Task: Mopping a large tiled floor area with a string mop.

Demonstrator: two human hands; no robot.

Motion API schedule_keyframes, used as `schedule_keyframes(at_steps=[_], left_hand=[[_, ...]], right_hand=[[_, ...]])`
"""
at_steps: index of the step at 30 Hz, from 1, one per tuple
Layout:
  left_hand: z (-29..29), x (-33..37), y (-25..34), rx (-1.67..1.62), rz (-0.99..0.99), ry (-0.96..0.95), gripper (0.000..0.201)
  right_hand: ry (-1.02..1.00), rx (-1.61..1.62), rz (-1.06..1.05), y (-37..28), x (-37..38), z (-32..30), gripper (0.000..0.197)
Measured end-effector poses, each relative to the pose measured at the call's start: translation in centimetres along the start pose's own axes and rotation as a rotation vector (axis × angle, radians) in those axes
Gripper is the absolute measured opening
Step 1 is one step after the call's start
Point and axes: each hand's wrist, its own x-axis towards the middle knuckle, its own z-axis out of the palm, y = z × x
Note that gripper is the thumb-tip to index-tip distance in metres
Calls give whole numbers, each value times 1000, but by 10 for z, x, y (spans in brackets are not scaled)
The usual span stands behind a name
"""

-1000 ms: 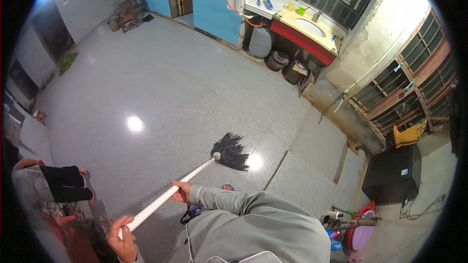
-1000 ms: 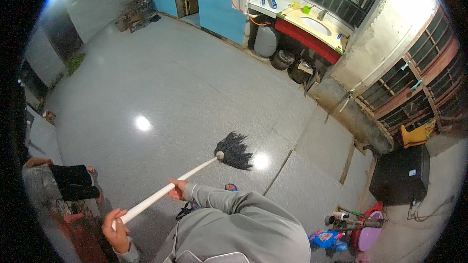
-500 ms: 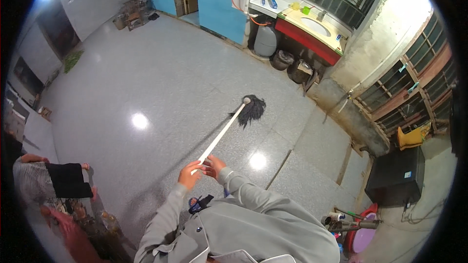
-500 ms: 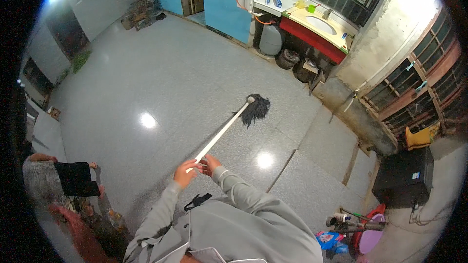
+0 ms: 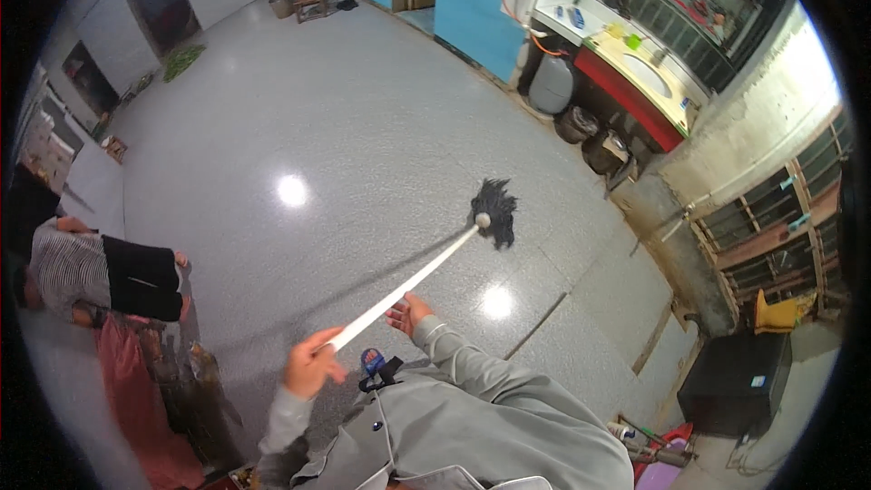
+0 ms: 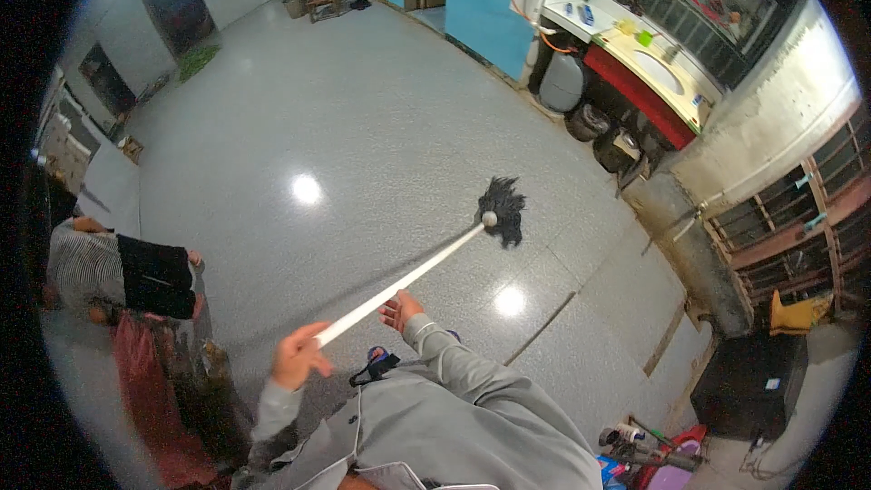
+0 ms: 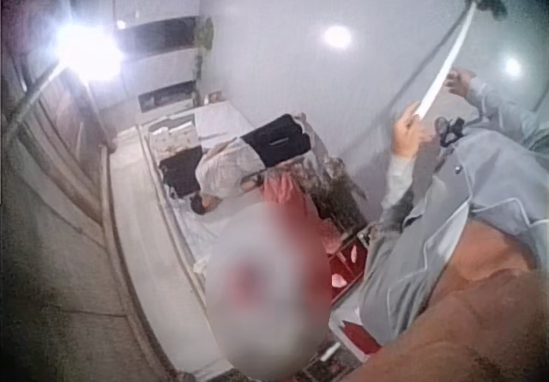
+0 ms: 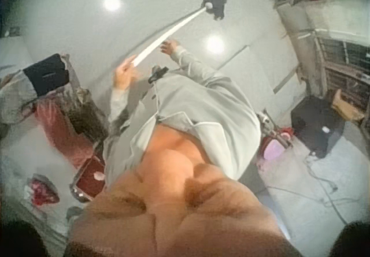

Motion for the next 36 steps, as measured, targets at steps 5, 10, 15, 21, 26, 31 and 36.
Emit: schedule_keyframes(at_steps=[5,10,15,21,26,31,36], left_hand=[[-38,-93,61,141,191,310,29],[-34,-115,59,315,374,479,20],[-3,-73,22,225,541,335,12],[46,56,-29,208,584,222,15],[77,171,-36,158,506,3,21],[83,216,-83,304,423,-107,24],[65,147,-93,344,469,-41,26]], right_hand=[[-326,194,422,41,-11,54,44],[-322,18,493,52,-28,66,34],[-173,-153,210,24,7,39,37],[45,-519,-231,-52,31,-8,36],[106,-798,-728,-50,9,-13,35],[137,-804,-795,-6,-4,-12,47],[251,-1301,-1129,-25,-64,4,63]])
